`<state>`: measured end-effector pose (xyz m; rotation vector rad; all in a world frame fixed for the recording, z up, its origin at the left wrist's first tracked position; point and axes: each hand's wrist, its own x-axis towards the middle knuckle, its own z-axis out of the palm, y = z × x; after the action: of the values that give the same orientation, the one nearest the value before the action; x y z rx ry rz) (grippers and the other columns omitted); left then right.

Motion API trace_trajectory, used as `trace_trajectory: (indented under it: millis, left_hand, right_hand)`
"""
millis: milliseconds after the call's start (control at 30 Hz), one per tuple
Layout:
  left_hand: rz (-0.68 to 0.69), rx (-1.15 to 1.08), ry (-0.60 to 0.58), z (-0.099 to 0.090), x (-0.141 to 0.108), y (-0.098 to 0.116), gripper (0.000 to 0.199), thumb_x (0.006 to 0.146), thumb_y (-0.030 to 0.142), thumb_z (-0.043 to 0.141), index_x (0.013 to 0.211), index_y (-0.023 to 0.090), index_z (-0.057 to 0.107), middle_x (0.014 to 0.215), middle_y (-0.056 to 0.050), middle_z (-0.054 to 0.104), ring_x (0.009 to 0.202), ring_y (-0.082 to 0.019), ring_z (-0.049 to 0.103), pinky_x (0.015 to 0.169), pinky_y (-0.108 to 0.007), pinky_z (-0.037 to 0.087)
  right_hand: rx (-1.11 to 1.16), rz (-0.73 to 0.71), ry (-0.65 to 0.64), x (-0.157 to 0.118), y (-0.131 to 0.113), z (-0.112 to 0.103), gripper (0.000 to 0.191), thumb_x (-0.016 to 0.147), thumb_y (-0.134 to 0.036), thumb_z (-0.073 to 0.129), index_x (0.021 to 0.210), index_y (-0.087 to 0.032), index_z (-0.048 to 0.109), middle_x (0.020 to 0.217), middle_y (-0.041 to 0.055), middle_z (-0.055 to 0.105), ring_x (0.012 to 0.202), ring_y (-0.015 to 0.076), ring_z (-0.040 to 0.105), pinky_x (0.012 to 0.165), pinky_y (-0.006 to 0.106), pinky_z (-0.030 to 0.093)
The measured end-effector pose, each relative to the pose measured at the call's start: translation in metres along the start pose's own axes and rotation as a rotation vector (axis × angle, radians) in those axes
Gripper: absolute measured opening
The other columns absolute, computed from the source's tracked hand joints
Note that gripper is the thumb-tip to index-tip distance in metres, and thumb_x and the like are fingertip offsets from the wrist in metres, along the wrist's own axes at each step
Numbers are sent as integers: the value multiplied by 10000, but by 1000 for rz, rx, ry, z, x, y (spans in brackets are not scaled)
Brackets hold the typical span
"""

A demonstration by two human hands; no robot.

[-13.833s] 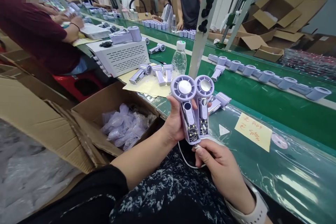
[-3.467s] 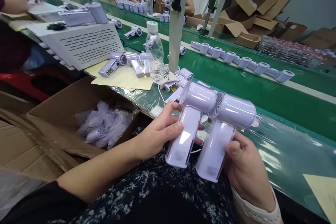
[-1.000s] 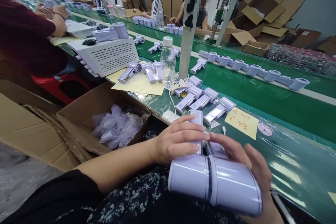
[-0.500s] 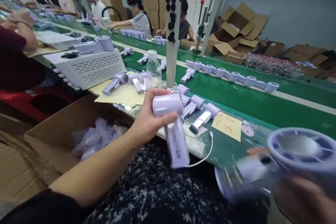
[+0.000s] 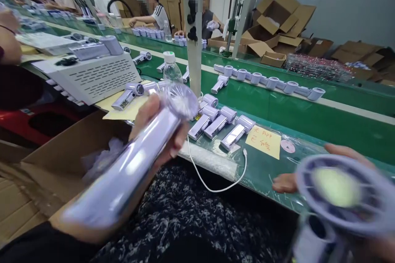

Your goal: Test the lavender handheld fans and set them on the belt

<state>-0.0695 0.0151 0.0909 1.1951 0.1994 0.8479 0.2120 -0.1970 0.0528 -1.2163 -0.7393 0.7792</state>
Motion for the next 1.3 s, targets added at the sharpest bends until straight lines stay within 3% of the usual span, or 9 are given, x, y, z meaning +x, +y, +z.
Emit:
trace_trajectory:
  millis: [167,300,400,600,700,800,967,1167,1300]
  left_hand:
    - [468,255,194,50,-5,-66,531,768,452,853,1192,284,581,1145,-52,708,970,-252,737,872,-405,617]
    - [599,582,100,64,13,-111,579,885,585,688,1345,296,487,1291,-104,630,1219,-298,606,1099,-498,472]
    - [406,1058,-68,33,42,-117,759,876,732,587,1419,208,500,1428,-179,547,1382,-376,468,1222,-573,314]
    - [-312,1582,318,-52,64,-100,570,971,399,543,1460,115,466,1430,-221,535,1349,-367,533,1118,-500,446]
    - [-355,1544,179,-59,60,-97,652,955,357,564,1534,122,375,1357,-211,625,1266,-352,614,1064,-457,479]
    - [-426,1500,120,-58,61,-90,751,915,291,591,1575,81,300,1253,-240,685,1148,-384,675,1000,-483,498]
    - [-428,1369,162,-73,53,-73,753,852,353,650,1508,77,403,1221,-195,690,1065,-329,693,937,-427,540]
    - [-229,463,351,-50,22,-78,675,765,547,803,1290,197,565,1156,-96,710,993,-261,696,900,-400,556]
    - [-289,-83,45,-11,11,-105,660,663,737,817,989,174,702,924,-84,761,890,-245,728,834,-356,578]
  right_hand:
    - [-32,97,-202,0,39,75,880,845,-634,758,1597,-365,388,1466,114,626,1183,333,706,926,470,618]
    - [-179,8,-380,11,49,77,1014,806,-747,711,1610,-223,384,1600,148,485,1417,373,518,1167,517,433]
    - [-688,26,-197,32,43,24,984,825,-641,731,1631,-234,339,1430,183,635,1201,406,666,1000,564,535]
    - [-1579,58,361,59,33,-75,719,873,-475,631,1493,-118,561,1308,327,635,1256,618,534,925,785,429]
    - [-1485,-179,454,78,35,-45,622,919,-364,536,1434,-20,578,1549,386,386,1467,594,292,1080,797,280]
    - [-1282,-217,79,116,53,14,563,905,-363,587,1407,-108,603,1428,247,599,1374,425,507,1149,605,373]
    - [-1033,-189,-23,166,97,65,481,916,-368,585,1317,-103,613,1242,239,692,1180,392,630,1039,588,469]
    - [-702,-269,6,133,83,66,599,905,-508,653,1409,-224,494,1357,176,592,1058,285,663,825,447,610]
    - [-480,-330,-102,95,58,90,646,845,-525,773,1404,-295,547,1354,123,586,1085,270,647,838,414,613]
